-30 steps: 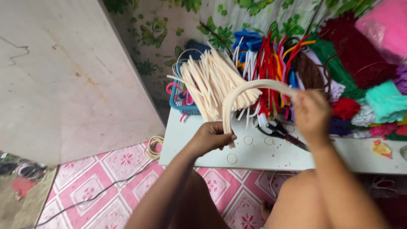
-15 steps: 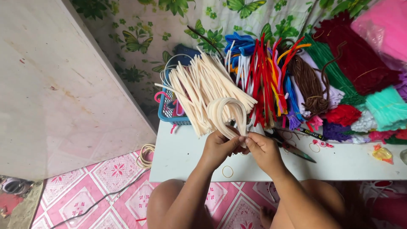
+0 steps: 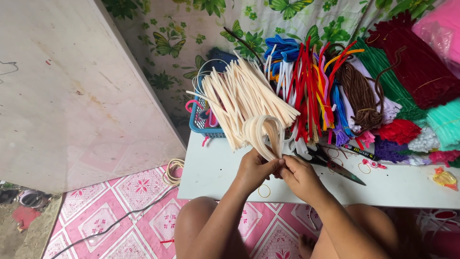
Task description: The person sits on the floor and handles a bundle of beige craft sticks, separating and aligning them. They then use scissors to trim the ends of the sticks to a uniform length and place the trimmed pieces on the table.
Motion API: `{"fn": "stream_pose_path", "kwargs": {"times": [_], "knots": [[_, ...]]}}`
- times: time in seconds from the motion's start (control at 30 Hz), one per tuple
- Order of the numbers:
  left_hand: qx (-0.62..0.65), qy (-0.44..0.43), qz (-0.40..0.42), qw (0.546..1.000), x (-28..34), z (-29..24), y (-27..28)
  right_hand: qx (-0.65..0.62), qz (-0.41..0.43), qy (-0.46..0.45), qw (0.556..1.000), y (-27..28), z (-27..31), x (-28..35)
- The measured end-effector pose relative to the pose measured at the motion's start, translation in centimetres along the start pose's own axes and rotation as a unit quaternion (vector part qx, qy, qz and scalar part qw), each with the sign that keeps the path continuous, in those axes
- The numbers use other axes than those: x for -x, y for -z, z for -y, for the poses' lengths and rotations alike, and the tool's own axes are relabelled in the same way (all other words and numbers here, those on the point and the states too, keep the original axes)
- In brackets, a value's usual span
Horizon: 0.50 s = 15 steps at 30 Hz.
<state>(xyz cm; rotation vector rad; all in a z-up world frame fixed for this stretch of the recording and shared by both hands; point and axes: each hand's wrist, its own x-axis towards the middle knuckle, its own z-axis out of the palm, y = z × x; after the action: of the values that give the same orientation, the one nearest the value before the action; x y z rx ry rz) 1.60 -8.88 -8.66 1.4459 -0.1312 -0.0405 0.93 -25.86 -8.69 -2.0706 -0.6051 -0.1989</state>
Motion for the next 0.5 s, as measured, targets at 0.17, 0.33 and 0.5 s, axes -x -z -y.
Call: {"fn": "stream_pose_path", "kwargs": {"times": [0.17, 0.33, 0.5], "knots": [[-0.187, -0.097, -0.031, 0.977, 1.5, -2.8, 0.4, -0.05, -0.034, -0.036, 0.998, -0.7, -0.9, 0.7], [-0.024, -0.054, 0.0, 0.998, 0.9, 0.0, 0.5, -0.257, 0.052, -0.093, 0.961, -3.1, -3.7, 1.1], [0.031, -0.042, -0.032, 0.998, 0.5, 0.4, 0.9, -0.32, 0.097, -0.079, 0.939, -5.3, -4.4, 1.4]]}}
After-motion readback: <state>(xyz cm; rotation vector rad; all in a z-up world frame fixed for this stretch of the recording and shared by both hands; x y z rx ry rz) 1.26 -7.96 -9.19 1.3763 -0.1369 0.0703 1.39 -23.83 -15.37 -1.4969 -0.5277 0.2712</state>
